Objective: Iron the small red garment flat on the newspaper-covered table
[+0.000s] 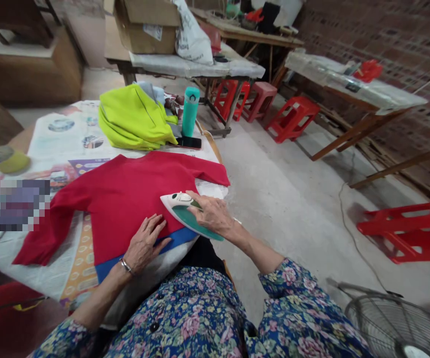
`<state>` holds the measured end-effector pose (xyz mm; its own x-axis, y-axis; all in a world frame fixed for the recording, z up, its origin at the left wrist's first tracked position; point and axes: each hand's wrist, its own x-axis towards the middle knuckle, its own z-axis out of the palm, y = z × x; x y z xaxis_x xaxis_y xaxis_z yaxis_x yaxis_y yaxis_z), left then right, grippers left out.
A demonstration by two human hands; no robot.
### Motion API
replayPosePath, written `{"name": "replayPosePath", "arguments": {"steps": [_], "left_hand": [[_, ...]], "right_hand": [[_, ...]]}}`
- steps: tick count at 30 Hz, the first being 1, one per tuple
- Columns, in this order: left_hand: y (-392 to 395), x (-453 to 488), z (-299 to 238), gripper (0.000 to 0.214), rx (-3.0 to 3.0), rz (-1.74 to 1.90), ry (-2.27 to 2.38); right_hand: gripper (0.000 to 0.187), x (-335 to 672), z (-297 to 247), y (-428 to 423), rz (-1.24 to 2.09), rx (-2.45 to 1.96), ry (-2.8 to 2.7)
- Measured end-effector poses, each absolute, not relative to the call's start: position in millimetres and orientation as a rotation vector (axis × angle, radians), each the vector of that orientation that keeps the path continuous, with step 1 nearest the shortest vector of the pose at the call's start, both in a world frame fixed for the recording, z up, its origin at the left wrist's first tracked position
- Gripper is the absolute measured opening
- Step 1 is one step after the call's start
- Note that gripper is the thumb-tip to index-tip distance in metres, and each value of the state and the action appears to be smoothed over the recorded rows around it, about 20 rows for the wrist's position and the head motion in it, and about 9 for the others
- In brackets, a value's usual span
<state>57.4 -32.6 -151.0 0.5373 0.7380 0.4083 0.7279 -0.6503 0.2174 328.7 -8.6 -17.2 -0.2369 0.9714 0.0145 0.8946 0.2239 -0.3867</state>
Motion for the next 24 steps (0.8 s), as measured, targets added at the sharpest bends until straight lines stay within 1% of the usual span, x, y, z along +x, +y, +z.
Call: {"name": "replayPosePath", "arguments": {"steps": [2,3,6,8,13,16,20,24], "left_hand": [[-25,67,-142,0.03,2.72,0.674,1.359],[-21,74,-137,0.027,2.711,0.625,1.401],[-6,97,-128,0.036,2.676,0.516,1.531],[4,111,-127,0.035,2.636,0.496,1.602],[11,122,-144,0.046,2.583,0.513,1.673],[4,118,-154,0.052,2.667,0.575,1.599],[-4,115,-159,0.06,2.805,0.553,1.326],[-4,117,-155,0.058,2.811,0.442,1.142]], "right_hand": [[0.055,328,-13,0,0.394,-1.838,-2.21],[0.055,329,-11,4,0.371,-1.869,-2.178],[0.055,337,-5,15,0.303,-1.957,-2.051],[0.053,343,1,23,0.254,-2.02,-1.96],[0.055,348,13,59,0.186,-2.085,-1.903],[0.055,345,11,87,0.191,-2.104,-1.952],[0.052,351,4,116,0.237,-2.095,-1.99],[0.048,370,-4,137,0.188,-2.149,-1.905]]}}
